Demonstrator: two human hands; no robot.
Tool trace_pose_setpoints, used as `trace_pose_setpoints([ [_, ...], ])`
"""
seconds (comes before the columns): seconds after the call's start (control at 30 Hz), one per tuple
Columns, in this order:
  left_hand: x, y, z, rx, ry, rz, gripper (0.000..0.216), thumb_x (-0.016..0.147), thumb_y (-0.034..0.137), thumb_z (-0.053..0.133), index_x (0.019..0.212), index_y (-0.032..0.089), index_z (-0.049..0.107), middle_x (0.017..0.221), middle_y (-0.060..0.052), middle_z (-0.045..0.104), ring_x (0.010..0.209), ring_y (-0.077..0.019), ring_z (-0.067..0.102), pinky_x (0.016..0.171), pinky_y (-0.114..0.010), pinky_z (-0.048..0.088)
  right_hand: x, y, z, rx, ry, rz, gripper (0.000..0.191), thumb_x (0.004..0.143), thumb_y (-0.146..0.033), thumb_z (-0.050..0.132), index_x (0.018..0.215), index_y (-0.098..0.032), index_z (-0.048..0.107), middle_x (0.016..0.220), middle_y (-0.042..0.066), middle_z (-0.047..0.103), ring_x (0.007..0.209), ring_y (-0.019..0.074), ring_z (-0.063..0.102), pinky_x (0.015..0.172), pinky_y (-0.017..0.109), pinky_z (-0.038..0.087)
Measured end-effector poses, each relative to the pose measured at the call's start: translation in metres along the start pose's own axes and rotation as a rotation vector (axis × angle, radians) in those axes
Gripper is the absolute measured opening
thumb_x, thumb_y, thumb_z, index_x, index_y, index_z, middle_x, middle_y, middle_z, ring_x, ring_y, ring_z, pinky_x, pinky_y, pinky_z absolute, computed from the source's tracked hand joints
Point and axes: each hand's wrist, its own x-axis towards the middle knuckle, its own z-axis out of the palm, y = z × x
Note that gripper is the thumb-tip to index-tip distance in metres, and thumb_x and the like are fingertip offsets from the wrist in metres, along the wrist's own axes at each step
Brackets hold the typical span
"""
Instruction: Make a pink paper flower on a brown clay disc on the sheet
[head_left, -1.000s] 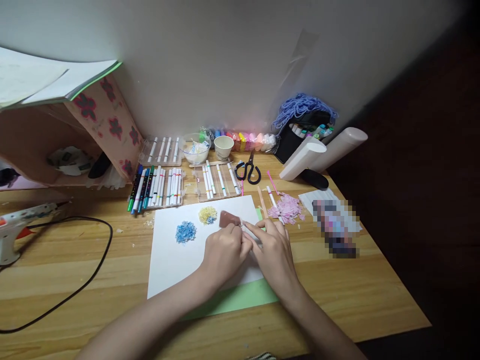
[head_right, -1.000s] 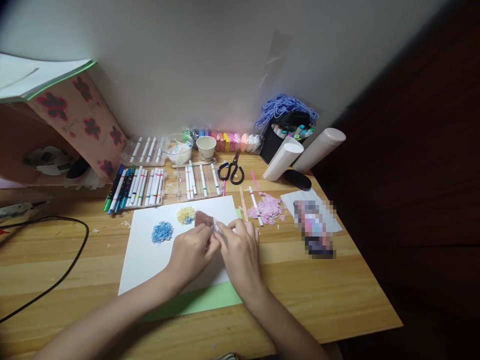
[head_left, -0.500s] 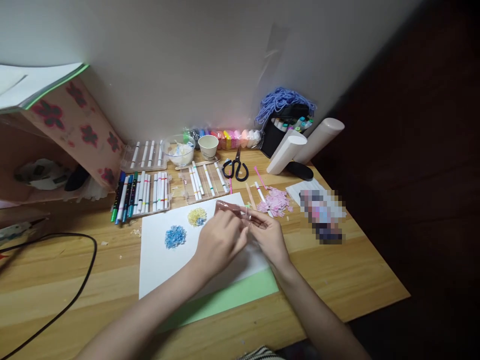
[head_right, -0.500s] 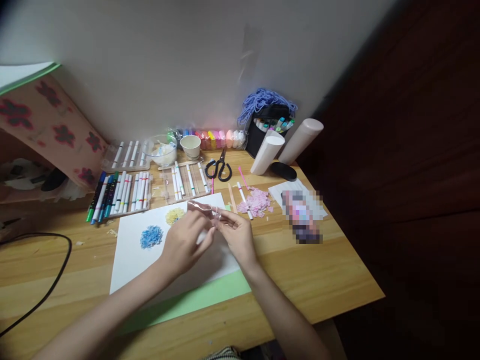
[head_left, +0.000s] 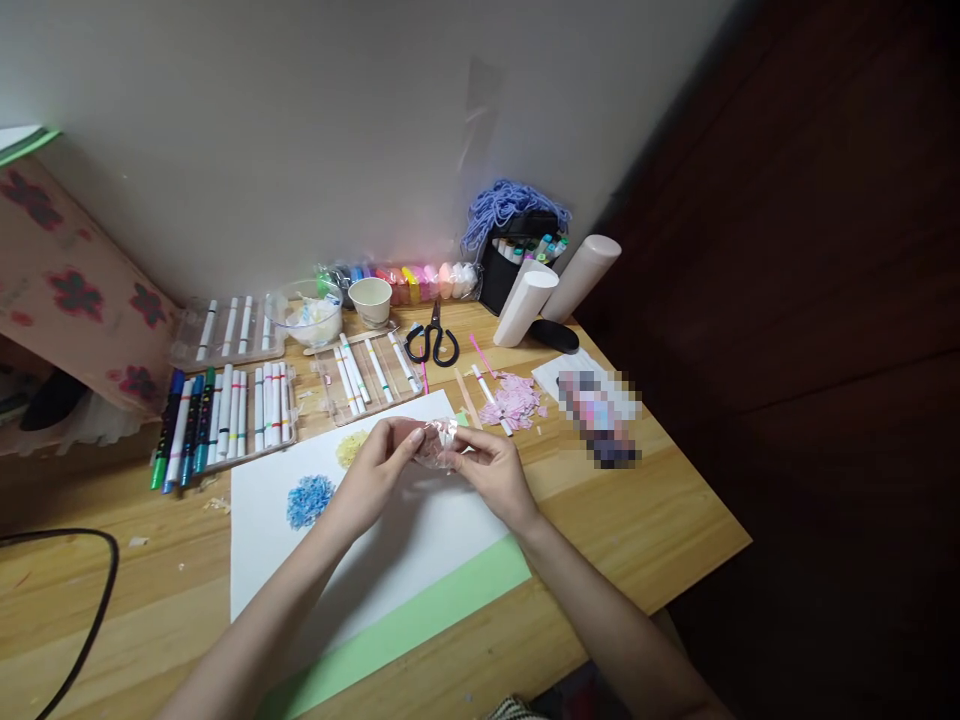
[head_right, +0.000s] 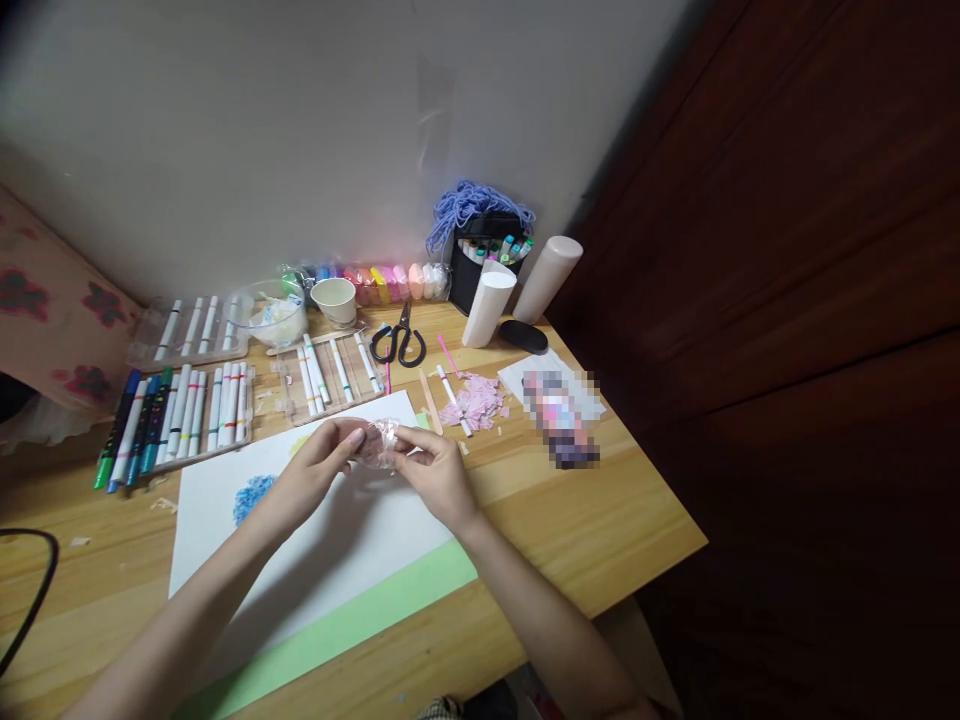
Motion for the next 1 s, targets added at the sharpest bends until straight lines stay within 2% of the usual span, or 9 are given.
trace_pose_setpoints([
  [0.13, -0.004, 0.009, 0.003, 0.111, 0.059, -0.007, 0.032, 0.088, 0.048, 0.05, 0.098, 0.018, 0.049, 0.085, -0.002, 0.061, 0.064, -0.0133, 0.054, 0.063, -0.028, 0.045, -0.003, 0.002, -0.001, -0.142, 0.019, -0.053, 0.041, 0.076, -0.033, 0.07, 0.116, -0.023, 0.068, 0.085, 0.003, 0.065, 0.075, 0.0139, 0.061, 0.069, 0.024, 0.052],
  [0.27, -0.006, 0.009, 0.007, 0.131, 0.041, -0.002, 0.031, 0.09, 0.048, 0.045, 0.098, 0.018, 0.047, 0.096, -0.005, 0.062, 0.085, -0.0185, 0.057, 0.076, -0.032, 0.044, -0.002, 0.003, -0.002, -0.125, 0.006, -0.165, 0.04, 0.077, -0.031, 0.07, 0.117, -0.025, 0.067, 0.096, 0.005, 0.062, 0.087, 0.0156, 0.06, 0.074, 0.026, 0.052],
  [0.33, -0.005, 0.008, 0.007, 0.063, -0.033, -0.027, 0.032, 0.091, 0.048, 0.045, 0.1, 0.017, 0.049, 0.104, -0.008, 0.061, 0.096, -0.0202, 0.056, 0.083, -0.034, 0.043, 0.001, 0.004, -0.004, -0.116, 0.009, -0.189, 0.039, 0.074, -0.029, 0.073, 0.113, -0.027, 0.069, 0.091, 0.003, 0.06, 0.085, 0.0147, 0.059, 0.075, 0.026, 0.051],
  [0.4, -0.004, 0.007, 0.005, 0.0, -0.117, -0.057, 0.035, 0.09, 0.049, 0.046, 0.101, 0.016, 0.05, 0.104, -0.008, 0.06, 0.096, -0.02, 0.054, 0.083, -0.033, 0.041, 0.003, 0.007, -0.006, -0.114, 0.008, -0.215, 0.039, 0.069, -0.026, 0.078, 0.107, -0.028, 0.072, 0.086, 0.001, 0.06, 0.083, 0.0139, 0.058, 0.075, 0.026, 0.049],
  [0.53, -0.001, 0.007, 0.004, -0.101, -0.243, -0.095, 0.04, 0.089, 0.053, 0.046, 0.1, 0.015, 0.051, 0.085, -0.003, 0.056, 0.076, -0.0154, 0.049, 0.068, -0.029, 0.038, 0.006, 0.013, -0.009, -0.09, 0.039, -0.302, 0.037, 0.064, -0.02, 0.081, 0.098, -0.031, 0.074, 0.084, 0.0, 0.061, 0.083, 0.0144, 0.058, 0.076, 0.027, 0.046],
  [0.63, -0.001, 0.006, 0.008, -0.159, -0.24, -0.107, 0.04, 0.087, 0.055, 0.048, 0.095, 0.016, 0.048, 0.076, 0.001, 0.049, 0.067, -0.0121, 0.042, 0.06, -0.026, 0.033, 0.005, 0.016, -0.008, -0.093, 0.078, -0.346, 0.04, 0.068, -0.021, 0.079, 0.105, -0.033, 0.072, 0.088, 0.001, 0.059, 0.087, 0.0155, 0.057, 0.081, 0.03, 0.046],
  [0.73, -0.002, 0.007, 0.009, -0.217, -0.233, -0.115, 0.039, 0.086, 0.055, 0.05, 0.091, 0.017, 0.047, 0.072, 0.003, 0.043, 0.062, -0.0101, 0.037, 0.056, -0.024, 0.029, 0.004, 0.016, -0.009, -0.096, 0.043, -0.36, 0.043, 0.073, -0.021, 0.076, 0.113, -0.035, 0.067, 0.091, 0.001, 0.055, 0.089, 0.0155, 0.054, 0.084, 0.032, 0.045],
  [0.87, -0.004, 0.013, 0.008, -0.271, -0.304, -0.095, 0.039, 0.086, 0.055, 0.051, 0.081, 0.017, 0.047, 0.067, 0.004, 0.04, 0.057, -0.0085, 0.033, 0.051, -0.023, 0.026, 0.005, 0.015, -0.013, -0.114, -0.011, -0.441, 0.047, 0.071, -0.017, 0.077, 0.111, -0.039, 0.067, 0.086, -0.001, 0.054, 0.085, 0.0152, 0.052, 0.079, 0.031, 0.044],
  [1.0, -0.002, 0.017, 0.009, -0.376, -0.4, -0.095, 0.04, 0.087, 0.055, 0.049, 0.078, 0.016, 0.049, 0.064, 0.004, 0.038, 0.052, -0.0067, 0.028, 0.046, -0.02, 0.02, 0.002, 0.016, -0.013, -0.186, 0.1, -0.572, 0.049, 0.069, -0.012, 0.078, 0.108, -0.04, 0.069, 0.083, -0.001, 0.054, 0.082, 0.0162, 0.05, 0.075, 0.032, 0.042],
])
